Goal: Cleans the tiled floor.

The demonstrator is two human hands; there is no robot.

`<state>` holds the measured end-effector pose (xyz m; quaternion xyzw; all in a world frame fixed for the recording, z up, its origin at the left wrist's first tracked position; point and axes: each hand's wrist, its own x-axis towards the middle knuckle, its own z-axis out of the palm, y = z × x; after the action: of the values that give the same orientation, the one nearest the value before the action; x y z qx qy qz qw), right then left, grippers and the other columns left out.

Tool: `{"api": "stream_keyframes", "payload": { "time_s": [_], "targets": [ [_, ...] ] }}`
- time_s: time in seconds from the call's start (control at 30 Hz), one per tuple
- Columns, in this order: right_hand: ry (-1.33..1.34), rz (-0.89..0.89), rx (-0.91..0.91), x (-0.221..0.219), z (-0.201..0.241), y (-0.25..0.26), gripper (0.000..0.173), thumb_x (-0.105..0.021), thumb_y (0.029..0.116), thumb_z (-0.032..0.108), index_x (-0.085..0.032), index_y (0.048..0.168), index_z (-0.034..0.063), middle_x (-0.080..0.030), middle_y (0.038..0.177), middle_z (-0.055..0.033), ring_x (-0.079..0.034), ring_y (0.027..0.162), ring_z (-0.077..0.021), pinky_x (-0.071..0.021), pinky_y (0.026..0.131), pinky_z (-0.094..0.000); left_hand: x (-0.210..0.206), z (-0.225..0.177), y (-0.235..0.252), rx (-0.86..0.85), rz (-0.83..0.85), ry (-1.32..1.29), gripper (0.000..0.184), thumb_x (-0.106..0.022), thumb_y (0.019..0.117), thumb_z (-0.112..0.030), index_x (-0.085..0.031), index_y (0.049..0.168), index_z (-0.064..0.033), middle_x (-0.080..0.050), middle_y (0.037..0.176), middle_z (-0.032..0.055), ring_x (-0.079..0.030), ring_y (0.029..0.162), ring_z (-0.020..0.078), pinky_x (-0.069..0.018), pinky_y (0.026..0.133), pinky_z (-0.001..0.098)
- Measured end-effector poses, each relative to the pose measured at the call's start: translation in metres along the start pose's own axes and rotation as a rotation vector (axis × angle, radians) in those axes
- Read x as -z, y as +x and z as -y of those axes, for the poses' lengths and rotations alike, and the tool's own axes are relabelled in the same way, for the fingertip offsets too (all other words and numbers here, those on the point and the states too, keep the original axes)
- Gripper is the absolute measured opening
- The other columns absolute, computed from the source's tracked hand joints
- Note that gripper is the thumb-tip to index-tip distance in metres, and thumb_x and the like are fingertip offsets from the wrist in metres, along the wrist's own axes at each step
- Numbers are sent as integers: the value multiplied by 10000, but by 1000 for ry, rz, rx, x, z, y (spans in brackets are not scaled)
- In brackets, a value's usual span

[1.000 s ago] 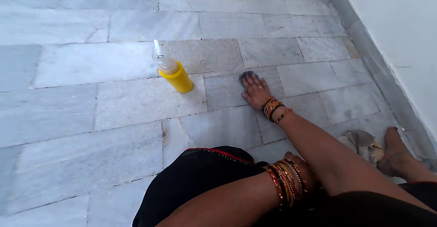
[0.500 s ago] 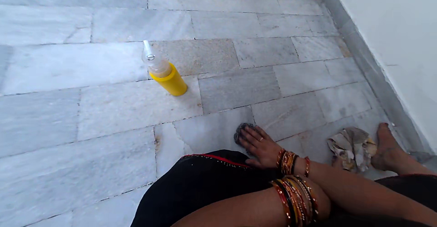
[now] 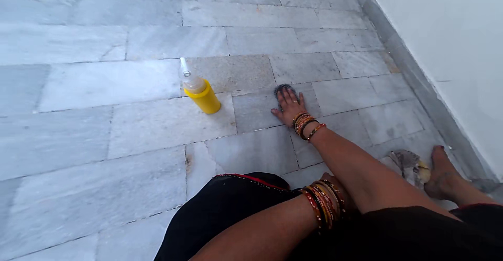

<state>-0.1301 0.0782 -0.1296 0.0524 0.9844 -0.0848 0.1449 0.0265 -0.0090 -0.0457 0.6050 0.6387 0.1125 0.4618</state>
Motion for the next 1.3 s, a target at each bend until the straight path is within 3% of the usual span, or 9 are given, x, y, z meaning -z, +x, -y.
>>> {"api": "stream_keyframes", "payload": {
  "time_s": [0.23,0.33,0.5,0.57,0.63,0.73,0.77,1.1,1.3],
  "targets": [
    [-5,-122,328,-47,-14,-101,805,-460,1006,603,-398,1576,38,-287,1678,-195,-198,1582,-372,-131,1260,-629,38,-45,-28,44,237,50,300,-534,1057,-90,-629,1271,98,-631,1313,320,-584,1263,503,-447,1016,691],
    [4,71,447,-55,0,-138,761,-422,1026,611,-382,1600,113,-241,1704,-149,-134,1602,-318,-73,1273,-598,41,-59,-32,20,391,95,328,-413,1098,-39,-582,1348,89,-602,1361,325,-569,1291,504,-459,1010,677],
    [37,56,578,-54,23,-112,661,-427,1044,571,-431,1583,189,-303,1693,-84,-198,1591,-285,-112,1269,-596,49,-60,-33,142,463,141,330,-483,1085,-79,-585,1345,96,-577,1402,327,-540,1333,499,-438,1053,664],
    [10,-25,600,-50,29,-84,658,-461,1035,565,-439,1579,195,-330,1681,-79,-241,1578,-302,-154,1253,-622,36,-33,-30,108,321,194,396,-525,1086,-217,-601,1326,89,-593,1354,347,-570,1271,531,-450,1008,698],
    [9,-40,533,-39,27,-51,656,-467,1043,545,-407,1596,197,-306,1693,-60,-215,1586,-291,-128,1254,-631,-1,20,-10,-64,14,183,512,-631,990,-392,-670,1188,78,-657,1153,392,-650,1030,606,-501,772,780],
    [21,-140,307,-25,0,-8,659,-430,1057,529,-368,1613,179,-278,1702,-79,-191,1591,-311,-115,1237,-666,34,-9,-7,206,254,122,489,-592,1061,-329,-580,1365,54,-557,1420,325,-526,1333,520,-419,1040,715],
    [28,-159,211,-20,-14,2,671,-412,1062,533,-344,1622,168,-258,1708,-92,-175,1594,-326,-108,1229,-681,41,-17,-8,235,252,72,444,-593,1064,-290,-614,1318,74,-580,1403,309,-529,1342,489,-405,1073,692],
    [22,-278,-313,-43,-163,-74,779,-333,1054,600,-267,1636,86,-202,1713,-163,-146,1595,-364,-69,1230,-689,40,-21,-7,35,181,51,461,-604,1049,-268,-562,1430,-12,-560,1444,271,-538,1334,472,-432,1033,684],
    [54,-250,-422,-22,-155,-42,858,-391,1046,598,-247,1608,-36,-169,1689,-274,-118,1582,-443,-63,1242,-664,38,-23,-8,-17,209,17,402,-541,1074,-177,-557,1448,-30,-554,1456,270,-529,1349,473,-419,1053,686]
  ]
}}
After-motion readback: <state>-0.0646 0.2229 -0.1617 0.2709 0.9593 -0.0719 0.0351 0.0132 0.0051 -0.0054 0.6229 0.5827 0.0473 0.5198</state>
